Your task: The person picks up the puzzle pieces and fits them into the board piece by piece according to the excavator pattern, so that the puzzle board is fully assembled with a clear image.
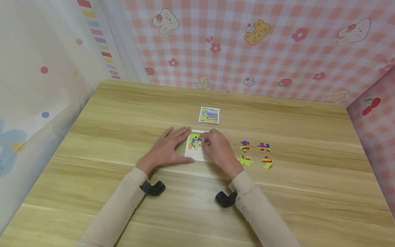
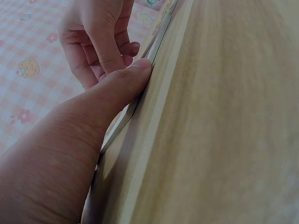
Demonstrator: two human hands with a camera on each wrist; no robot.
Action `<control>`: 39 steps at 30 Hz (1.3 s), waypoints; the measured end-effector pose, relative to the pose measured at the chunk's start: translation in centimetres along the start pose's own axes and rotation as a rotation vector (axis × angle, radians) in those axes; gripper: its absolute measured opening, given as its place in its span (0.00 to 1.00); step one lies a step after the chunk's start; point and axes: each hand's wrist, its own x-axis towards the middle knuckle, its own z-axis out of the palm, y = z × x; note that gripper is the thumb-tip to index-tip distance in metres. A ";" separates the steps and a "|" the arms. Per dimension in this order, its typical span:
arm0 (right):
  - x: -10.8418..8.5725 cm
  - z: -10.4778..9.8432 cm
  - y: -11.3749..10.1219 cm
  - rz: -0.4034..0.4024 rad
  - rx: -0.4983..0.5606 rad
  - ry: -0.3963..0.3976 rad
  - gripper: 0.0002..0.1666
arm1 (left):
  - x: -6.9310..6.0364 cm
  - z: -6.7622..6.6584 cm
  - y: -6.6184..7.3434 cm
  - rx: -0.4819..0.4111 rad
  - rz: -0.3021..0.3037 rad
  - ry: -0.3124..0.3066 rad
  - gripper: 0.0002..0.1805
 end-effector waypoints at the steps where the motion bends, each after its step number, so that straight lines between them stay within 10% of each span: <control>1: 0.0 0.0 0.1 -0.007 -0.006 -0.007 0.13 | 0.0 0.0 0.0 -0.001 -0.001 -0.001 0.63; 39: 1.2 -0.2 -0.9 -0.084 -0.057 -0.192 0.11 | -0.1 0.1 0.0 -0.026 -0.006 -0.008 0.63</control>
